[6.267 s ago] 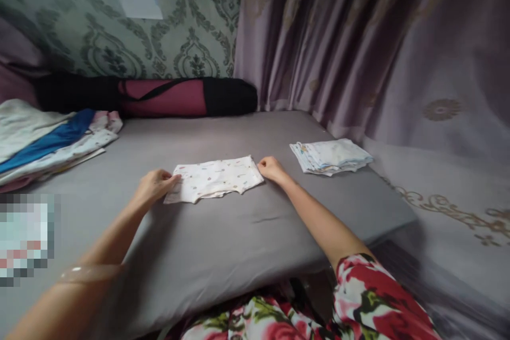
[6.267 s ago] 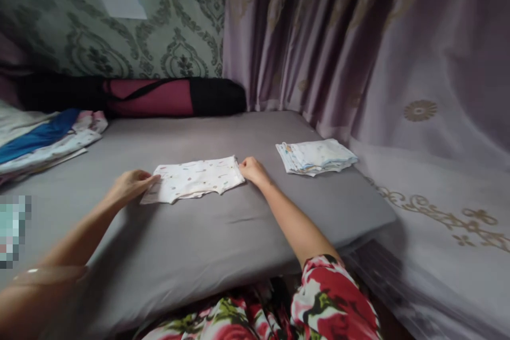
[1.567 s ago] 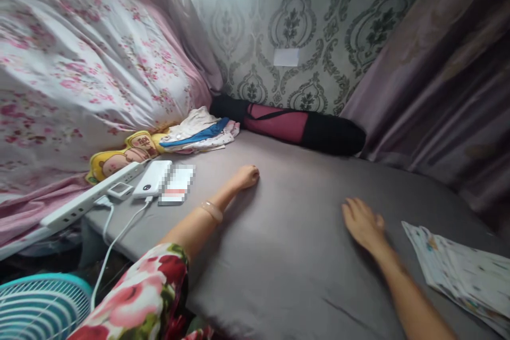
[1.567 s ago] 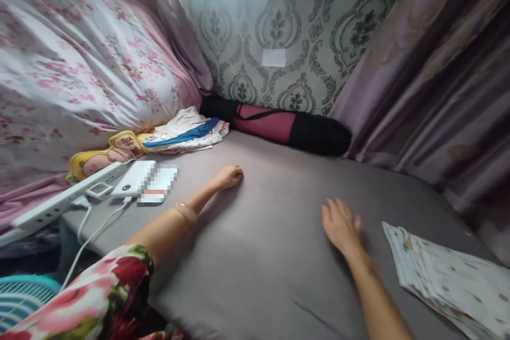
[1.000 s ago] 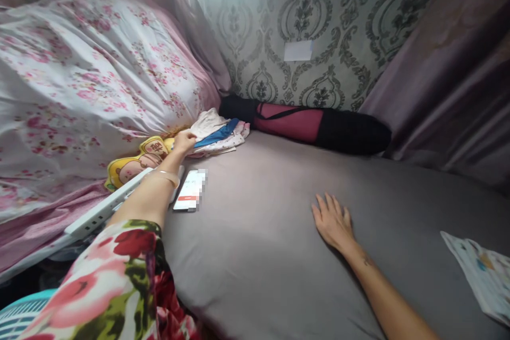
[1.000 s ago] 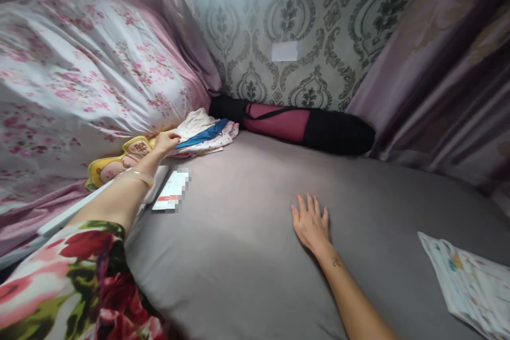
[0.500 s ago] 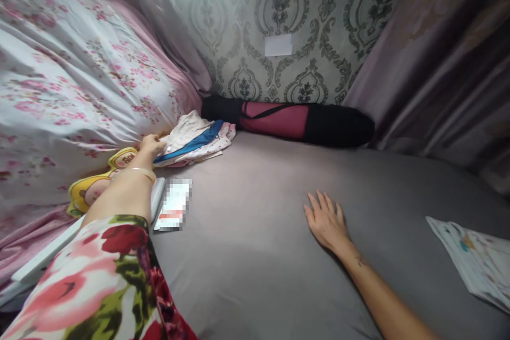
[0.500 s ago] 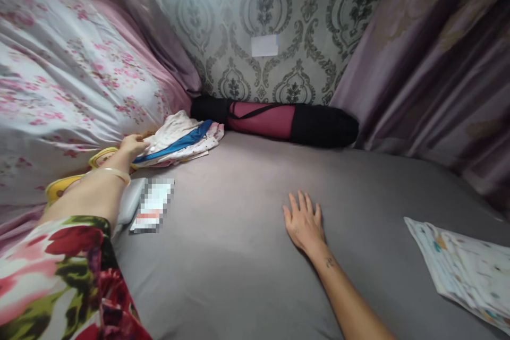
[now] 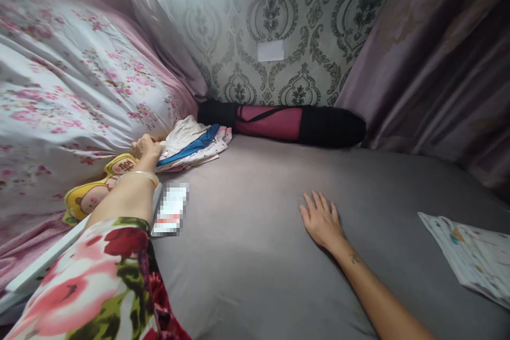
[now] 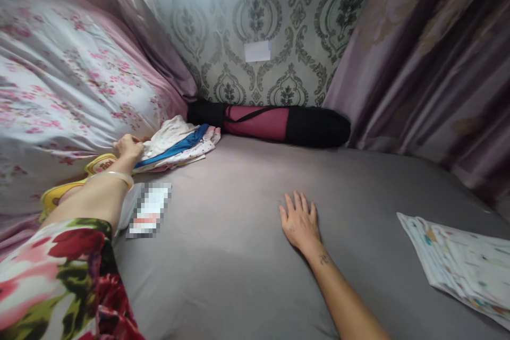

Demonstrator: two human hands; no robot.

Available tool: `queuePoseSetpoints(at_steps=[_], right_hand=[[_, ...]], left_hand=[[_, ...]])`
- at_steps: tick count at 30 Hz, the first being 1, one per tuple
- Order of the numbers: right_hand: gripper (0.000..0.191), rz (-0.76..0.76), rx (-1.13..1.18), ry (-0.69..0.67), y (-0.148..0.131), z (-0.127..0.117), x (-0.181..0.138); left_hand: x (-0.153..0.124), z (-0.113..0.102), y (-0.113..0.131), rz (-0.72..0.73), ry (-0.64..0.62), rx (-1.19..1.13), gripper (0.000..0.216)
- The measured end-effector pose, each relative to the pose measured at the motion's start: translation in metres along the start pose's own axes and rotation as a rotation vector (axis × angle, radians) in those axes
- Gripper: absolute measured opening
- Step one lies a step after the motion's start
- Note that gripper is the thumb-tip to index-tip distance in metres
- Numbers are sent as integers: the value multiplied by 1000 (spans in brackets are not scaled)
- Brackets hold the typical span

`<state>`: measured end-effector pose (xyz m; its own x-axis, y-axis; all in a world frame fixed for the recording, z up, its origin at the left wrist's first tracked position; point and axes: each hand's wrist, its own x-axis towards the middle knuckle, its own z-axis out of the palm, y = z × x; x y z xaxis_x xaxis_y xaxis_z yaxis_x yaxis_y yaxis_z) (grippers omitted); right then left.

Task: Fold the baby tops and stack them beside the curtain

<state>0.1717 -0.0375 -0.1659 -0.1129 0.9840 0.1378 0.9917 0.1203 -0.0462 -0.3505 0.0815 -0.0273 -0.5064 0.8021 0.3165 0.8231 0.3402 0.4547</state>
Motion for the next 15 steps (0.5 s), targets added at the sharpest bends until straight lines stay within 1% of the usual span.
queuePoseSetpoints(at_steps=[1,3,6,9,12,15], right_hand=[[56,2,4,1,0,0,0],[56,3,10,1,0,0,0],[56,5,16,-1,-1,-1,-1],[56,8,23,-3,-2,-3,-1],[55,7,16,0,-3,-4,-2],[56,3,10,3,-2,-4,-2]], left_hand=[[-1,2,-1,-18,33,11,29],[-2,6,-1,18,20,7,32],[0,15,0,106,-31,-20,51],[1,18,0,172,-26,-43,61],[1,15,4,208,-44,-57,58],[5,5,15,265,-97,-103,46]])
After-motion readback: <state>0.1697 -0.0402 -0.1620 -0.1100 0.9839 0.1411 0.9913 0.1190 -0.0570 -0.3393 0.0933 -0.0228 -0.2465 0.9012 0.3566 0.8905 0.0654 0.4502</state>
